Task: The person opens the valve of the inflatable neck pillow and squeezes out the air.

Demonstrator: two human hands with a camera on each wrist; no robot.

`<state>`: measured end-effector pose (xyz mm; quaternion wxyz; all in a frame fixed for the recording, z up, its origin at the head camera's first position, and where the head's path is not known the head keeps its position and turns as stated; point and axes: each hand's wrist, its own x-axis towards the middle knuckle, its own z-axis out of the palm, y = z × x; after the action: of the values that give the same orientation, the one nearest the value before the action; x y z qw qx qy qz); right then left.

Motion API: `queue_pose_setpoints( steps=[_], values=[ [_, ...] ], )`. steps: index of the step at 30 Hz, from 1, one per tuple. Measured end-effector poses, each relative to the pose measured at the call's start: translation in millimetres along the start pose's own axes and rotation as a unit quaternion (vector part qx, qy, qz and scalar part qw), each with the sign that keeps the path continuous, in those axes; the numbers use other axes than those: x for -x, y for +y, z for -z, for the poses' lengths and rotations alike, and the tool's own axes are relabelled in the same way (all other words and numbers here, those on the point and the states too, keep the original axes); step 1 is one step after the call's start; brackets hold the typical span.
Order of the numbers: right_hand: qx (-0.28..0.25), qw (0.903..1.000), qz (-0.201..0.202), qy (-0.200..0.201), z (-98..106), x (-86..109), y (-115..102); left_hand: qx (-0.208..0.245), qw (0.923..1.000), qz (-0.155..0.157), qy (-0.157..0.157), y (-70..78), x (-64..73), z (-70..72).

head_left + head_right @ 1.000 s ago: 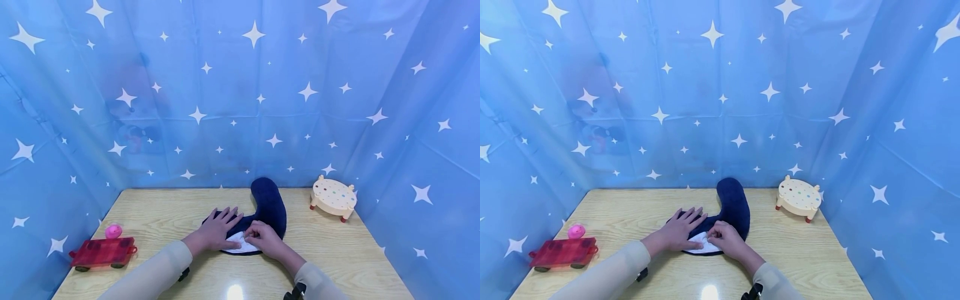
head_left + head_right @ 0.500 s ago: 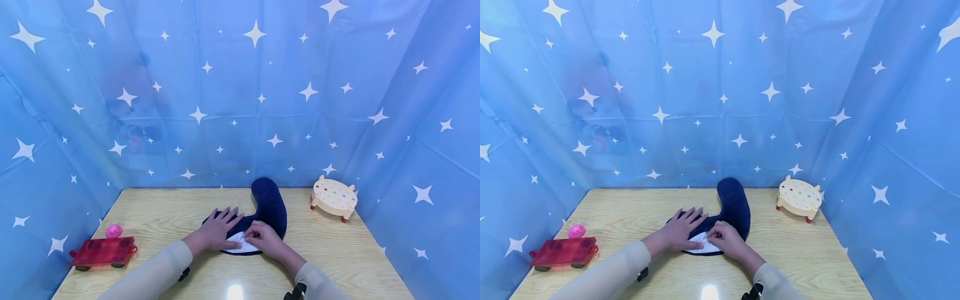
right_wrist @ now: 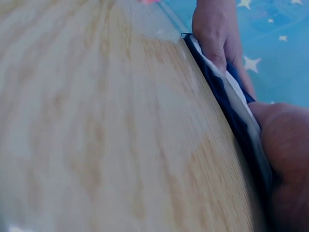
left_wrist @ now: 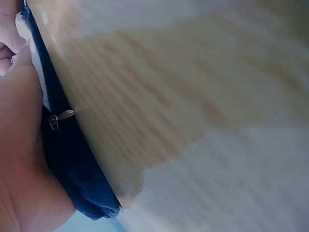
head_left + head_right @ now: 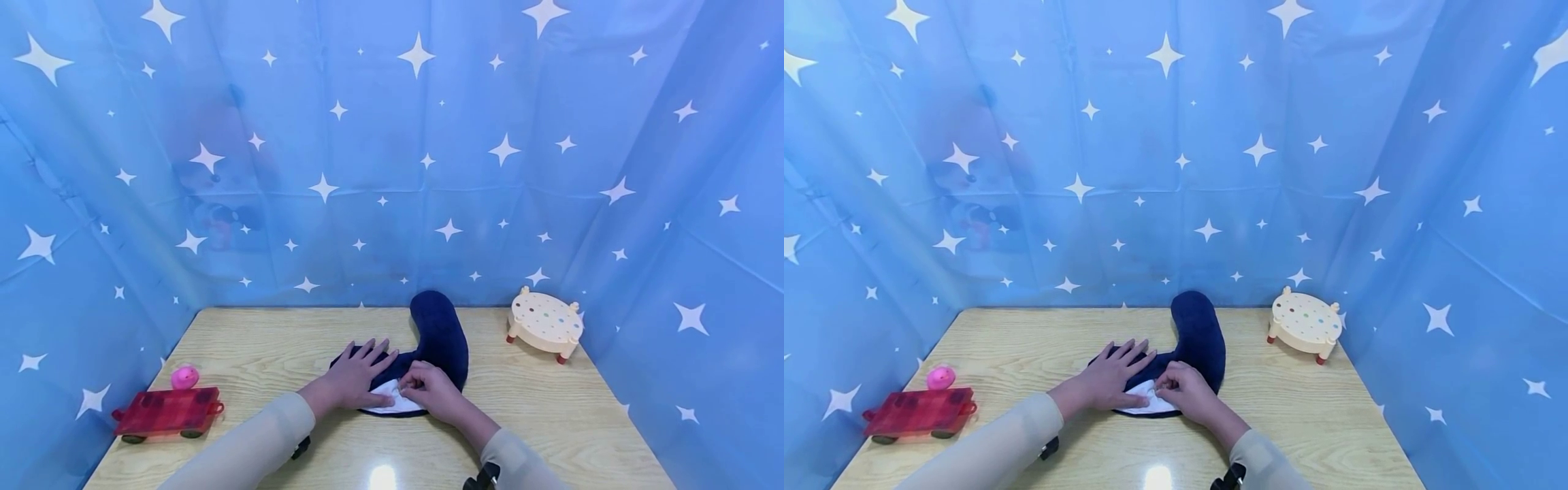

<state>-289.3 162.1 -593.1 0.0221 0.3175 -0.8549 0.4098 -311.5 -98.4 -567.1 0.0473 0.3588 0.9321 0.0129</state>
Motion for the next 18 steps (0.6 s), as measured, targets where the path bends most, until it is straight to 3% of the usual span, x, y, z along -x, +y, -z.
queue_pose_setpoints(
  steps=[7, 18],
  values=[
    [-0.005, 1.0000, -0.001, -0.003, 0.4, -0.1, -2.0, 0.058, 0.9983, 0.008, 0.006, -2.5, -0.9, -3.8],
    [-0.002, 0.9999, -0.010, -0.003, 0.6, -0.2, -3.3, 0.057, 0.9983, 0.005, 0.011, 0.3, -0.2, -1.2]
  ],
)
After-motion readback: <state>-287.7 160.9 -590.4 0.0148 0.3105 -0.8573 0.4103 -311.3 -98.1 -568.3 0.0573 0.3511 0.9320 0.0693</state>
